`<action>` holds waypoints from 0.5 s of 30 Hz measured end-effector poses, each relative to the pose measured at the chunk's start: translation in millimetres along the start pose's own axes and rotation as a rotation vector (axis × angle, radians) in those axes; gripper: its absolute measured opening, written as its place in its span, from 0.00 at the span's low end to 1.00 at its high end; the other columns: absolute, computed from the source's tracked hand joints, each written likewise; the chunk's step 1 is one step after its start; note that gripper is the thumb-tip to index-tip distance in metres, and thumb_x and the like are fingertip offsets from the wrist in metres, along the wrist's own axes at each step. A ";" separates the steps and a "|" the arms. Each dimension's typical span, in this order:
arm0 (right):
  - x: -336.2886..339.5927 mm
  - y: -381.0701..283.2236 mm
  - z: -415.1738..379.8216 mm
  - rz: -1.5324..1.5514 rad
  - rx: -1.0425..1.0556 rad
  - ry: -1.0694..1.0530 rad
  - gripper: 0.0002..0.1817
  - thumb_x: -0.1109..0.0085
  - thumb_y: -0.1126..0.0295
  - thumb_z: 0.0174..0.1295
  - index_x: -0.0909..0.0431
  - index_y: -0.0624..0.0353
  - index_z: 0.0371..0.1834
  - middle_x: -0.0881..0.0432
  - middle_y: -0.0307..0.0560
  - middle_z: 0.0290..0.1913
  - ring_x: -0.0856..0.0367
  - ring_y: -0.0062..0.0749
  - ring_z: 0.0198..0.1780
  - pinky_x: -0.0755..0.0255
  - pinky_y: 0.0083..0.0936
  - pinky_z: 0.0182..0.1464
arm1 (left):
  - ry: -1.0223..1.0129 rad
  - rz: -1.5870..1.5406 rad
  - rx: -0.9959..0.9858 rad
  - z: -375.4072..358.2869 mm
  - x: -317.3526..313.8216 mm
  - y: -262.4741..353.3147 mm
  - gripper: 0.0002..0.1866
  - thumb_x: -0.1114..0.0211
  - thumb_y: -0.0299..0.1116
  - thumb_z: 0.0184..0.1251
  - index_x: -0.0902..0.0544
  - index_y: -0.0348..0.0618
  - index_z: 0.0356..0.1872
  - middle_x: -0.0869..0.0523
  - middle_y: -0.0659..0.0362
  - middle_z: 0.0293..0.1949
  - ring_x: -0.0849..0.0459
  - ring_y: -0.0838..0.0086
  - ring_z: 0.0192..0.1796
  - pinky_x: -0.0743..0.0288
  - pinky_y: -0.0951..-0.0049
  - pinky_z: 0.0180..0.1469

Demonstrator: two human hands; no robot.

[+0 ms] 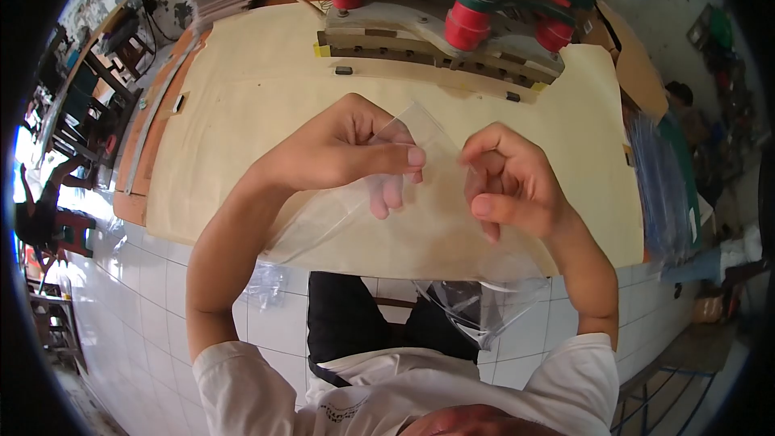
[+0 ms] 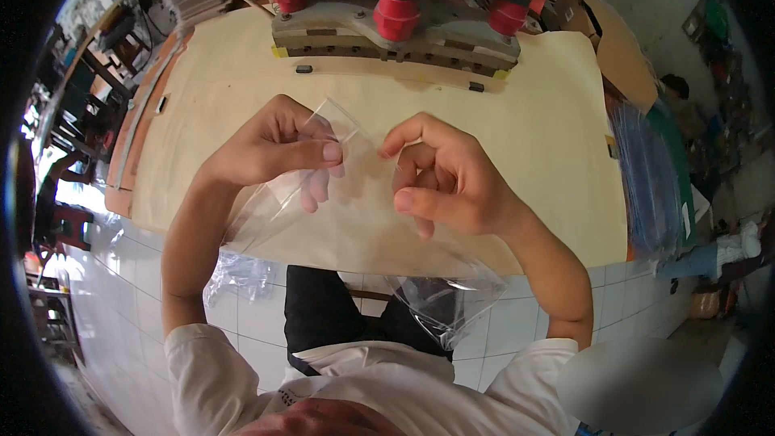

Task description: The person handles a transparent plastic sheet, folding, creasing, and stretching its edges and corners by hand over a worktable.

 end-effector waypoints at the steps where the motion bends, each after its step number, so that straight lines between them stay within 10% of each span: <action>1: 3.8 -6.9 -1.7 -0.093 0.048 0.133 0.15 0.43 0.79 0.59 0.32 0.65 0.49 0.23 0.43 0.27 0.23 0.19 0.21 0.29 0.15 0.23 | -0.002 -0.007 0.011 0.4 -0.5 -0.5 0.11 0.39 0.29 0.66 0.18 0.27 0.32 0.15 0.51 0.24 0.16 0.71 0.21 0.23 0.77 0.26; 15: 5.4 -11.9 -6.7 -0.295 0.115 0.243 0.28 0.45 0.79 0.58 0.37 0.62 0.64 0.23 0.41 0.27 0.24 0.16 0.26 0.27 0.14 0.26 | 0.014 -0.055 0.032 3.3 -4.4 -7.5 0.10 0.39 0.28 0.64 0.18 0.28 0.30 0.16 0.52 0.21 0.17 0.71 0.19 0.23 0.77 0.24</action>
Point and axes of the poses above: each hand's wrist, its own z-axis towards the middle knuckle, its own x-axis out of the back of the hand, y = z × x, the point moved 9 cm from there along z, towards the middle knuckle
